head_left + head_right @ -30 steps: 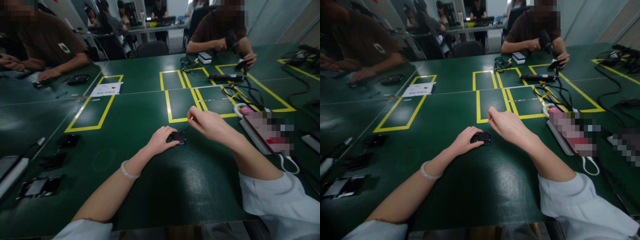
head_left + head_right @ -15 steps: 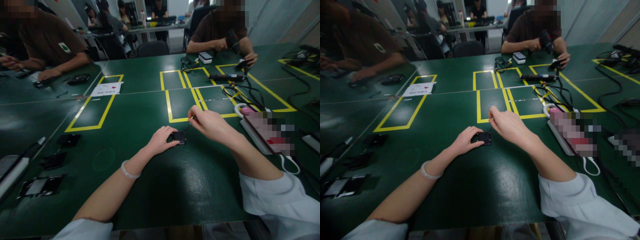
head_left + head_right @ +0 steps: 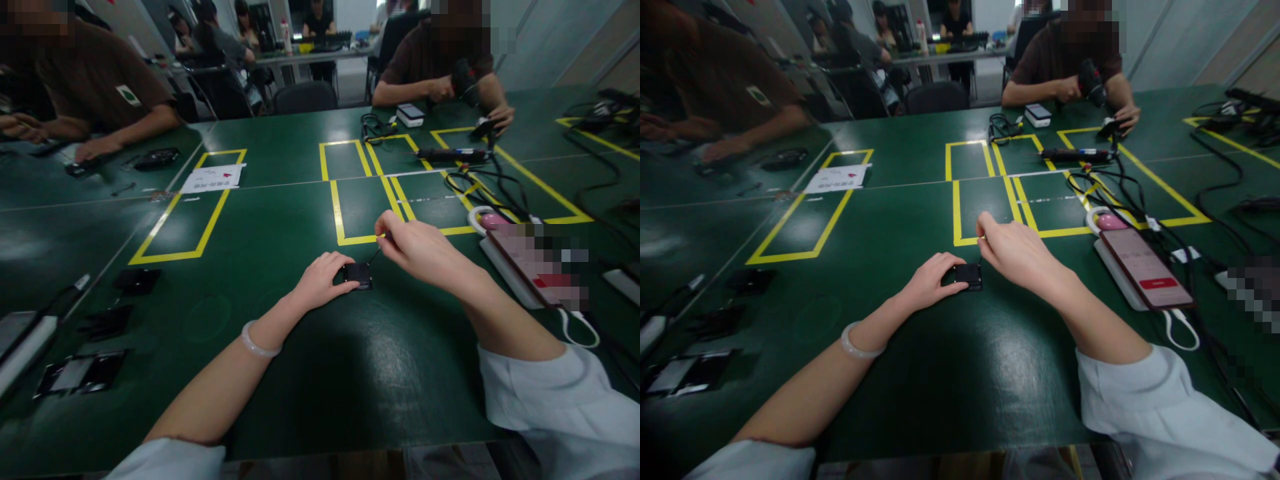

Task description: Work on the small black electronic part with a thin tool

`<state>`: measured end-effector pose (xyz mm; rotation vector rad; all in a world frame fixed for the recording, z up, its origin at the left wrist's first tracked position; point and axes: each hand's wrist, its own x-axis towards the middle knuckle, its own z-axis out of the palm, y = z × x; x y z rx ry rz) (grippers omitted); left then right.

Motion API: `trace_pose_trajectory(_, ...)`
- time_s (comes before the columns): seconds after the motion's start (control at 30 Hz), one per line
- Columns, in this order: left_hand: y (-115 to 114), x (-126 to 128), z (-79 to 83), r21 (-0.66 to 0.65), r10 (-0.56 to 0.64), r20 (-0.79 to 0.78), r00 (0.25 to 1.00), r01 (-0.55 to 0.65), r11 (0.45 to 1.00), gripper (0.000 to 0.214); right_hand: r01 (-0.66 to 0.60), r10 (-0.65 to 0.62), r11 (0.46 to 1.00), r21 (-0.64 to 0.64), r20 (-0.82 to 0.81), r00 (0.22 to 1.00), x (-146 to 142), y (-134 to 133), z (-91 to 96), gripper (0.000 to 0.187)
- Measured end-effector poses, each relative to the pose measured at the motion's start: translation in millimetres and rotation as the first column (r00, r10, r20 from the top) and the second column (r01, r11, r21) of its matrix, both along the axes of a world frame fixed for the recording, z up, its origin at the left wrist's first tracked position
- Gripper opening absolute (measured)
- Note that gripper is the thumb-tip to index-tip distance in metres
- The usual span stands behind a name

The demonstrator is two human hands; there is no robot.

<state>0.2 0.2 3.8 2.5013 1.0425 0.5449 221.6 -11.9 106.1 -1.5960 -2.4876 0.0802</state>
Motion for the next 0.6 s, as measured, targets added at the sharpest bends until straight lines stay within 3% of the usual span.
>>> trace_pose_trajectory(0.6,-0.5,-0.3,1.6,0.0,-0.004,0.002,1.0,0.004,1.0,0.04,-0.016,0.016,1.0,0.003,-0.024,1.0,0.3,-1.3,0.7,0.023)
